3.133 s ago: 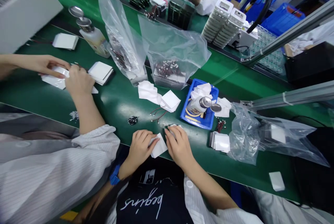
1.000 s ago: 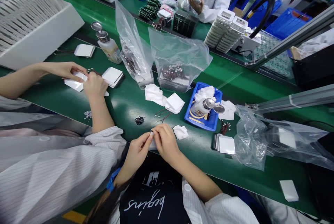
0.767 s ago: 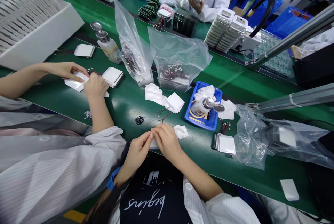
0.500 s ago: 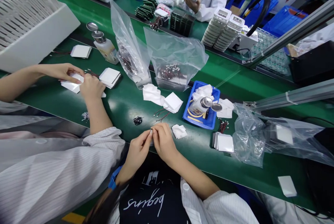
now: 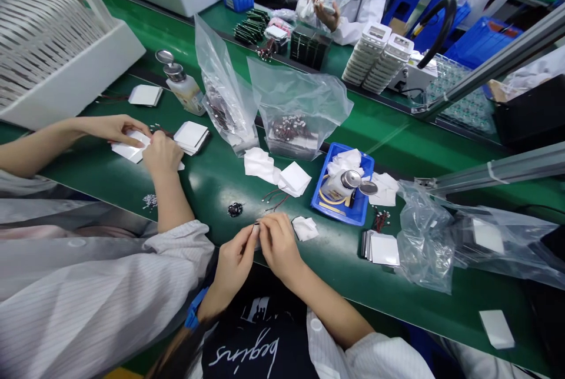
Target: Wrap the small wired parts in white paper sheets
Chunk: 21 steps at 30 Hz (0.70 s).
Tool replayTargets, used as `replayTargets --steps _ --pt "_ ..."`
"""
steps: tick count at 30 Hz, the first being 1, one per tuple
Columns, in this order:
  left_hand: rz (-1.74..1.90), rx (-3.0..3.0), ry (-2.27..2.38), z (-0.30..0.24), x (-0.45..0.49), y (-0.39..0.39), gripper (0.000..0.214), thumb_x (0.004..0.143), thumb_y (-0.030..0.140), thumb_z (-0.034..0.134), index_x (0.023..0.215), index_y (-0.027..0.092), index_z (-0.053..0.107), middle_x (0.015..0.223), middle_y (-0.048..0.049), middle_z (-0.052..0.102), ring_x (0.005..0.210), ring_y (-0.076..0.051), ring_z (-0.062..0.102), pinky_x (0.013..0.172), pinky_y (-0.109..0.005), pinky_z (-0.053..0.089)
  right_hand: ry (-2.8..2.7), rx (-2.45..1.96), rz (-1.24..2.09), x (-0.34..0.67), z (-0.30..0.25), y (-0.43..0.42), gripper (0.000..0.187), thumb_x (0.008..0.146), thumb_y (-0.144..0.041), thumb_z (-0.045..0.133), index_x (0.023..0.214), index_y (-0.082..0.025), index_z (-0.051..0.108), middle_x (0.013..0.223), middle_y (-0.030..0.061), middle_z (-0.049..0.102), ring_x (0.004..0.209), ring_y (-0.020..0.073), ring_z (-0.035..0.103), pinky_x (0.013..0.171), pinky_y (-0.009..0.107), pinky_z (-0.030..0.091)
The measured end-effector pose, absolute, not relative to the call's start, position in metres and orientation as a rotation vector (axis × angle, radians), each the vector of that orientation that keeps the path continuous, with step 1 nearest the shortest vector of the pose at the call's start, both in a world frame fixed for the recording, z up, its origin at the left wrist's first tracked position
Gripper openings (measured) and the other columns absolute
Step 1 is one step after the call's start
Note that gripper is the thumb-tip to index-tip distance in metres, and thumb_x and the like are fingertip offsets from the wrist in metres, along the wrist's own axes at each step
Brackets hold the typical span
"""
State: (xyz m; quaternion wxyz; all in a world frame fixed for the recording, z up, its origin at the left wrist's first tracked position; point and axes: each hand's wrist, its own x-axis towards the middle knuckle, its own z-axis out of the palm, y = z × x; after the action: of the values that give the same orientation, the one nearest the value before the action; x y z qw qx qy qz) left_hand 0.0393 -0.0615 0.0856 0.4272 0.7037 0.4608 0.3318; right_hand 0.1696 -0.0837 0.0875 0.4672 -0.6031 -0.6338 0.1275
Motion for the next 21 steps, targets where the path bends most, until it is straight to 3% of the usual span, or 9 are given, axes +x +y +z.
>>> replayTargets --steps 5,8,21 --pt "0.943 1.763 1.182 0.087 0.037 -0.063 0.028 0.100 0.023 0.043 0.117 0.018 0.065 0.113 -0.0059 0.074 0.098 -0.016 0.072 0.087 -0.024 0.057 -1.475 -1.472 0.202 0.168 0.109 -0.089 0.016 0.093 -0.014 0.058 0.105 -0.025 0.061 0.098 0.0058 0.064 0.100 0.0231 0.059 0.089 0.046 0.049" --pt "1.009 1.807 1.144 0.088 0.038 -0.066 0.030 0.099 0.020 0.043 0.122 0.019 0.063 0.118 -0.0060 0.072 0.104 -0.017 0.071 0.090 -0.025 0.057 -1.410 -1.483 0.259 0.163 0.118 -0.088 0.009 0.090 -0.018 0.064 0.095 -0.025 0.064 0.099 0.0048 0.063 0.097 0.0225 0.059 0.088 0.044 0.049" --pt "1.117 1.944 1.083 0.088 0.039 -0.067 0.035 0.099 0.013 0.042 0.129 0.018 0.058 0.125 -0.0074 0.069 0.110 -0.016 0.069 0.093 -0.024 0.057 -1.314 -1.443 0.348 0.155 0.115 -0.083 0.011 0.089 -0.015 0.064 0.090 -0.025 0.068 0.114 0.0069 0.060 0.108 0.0224 0.059 0.092 0.043 0.051"
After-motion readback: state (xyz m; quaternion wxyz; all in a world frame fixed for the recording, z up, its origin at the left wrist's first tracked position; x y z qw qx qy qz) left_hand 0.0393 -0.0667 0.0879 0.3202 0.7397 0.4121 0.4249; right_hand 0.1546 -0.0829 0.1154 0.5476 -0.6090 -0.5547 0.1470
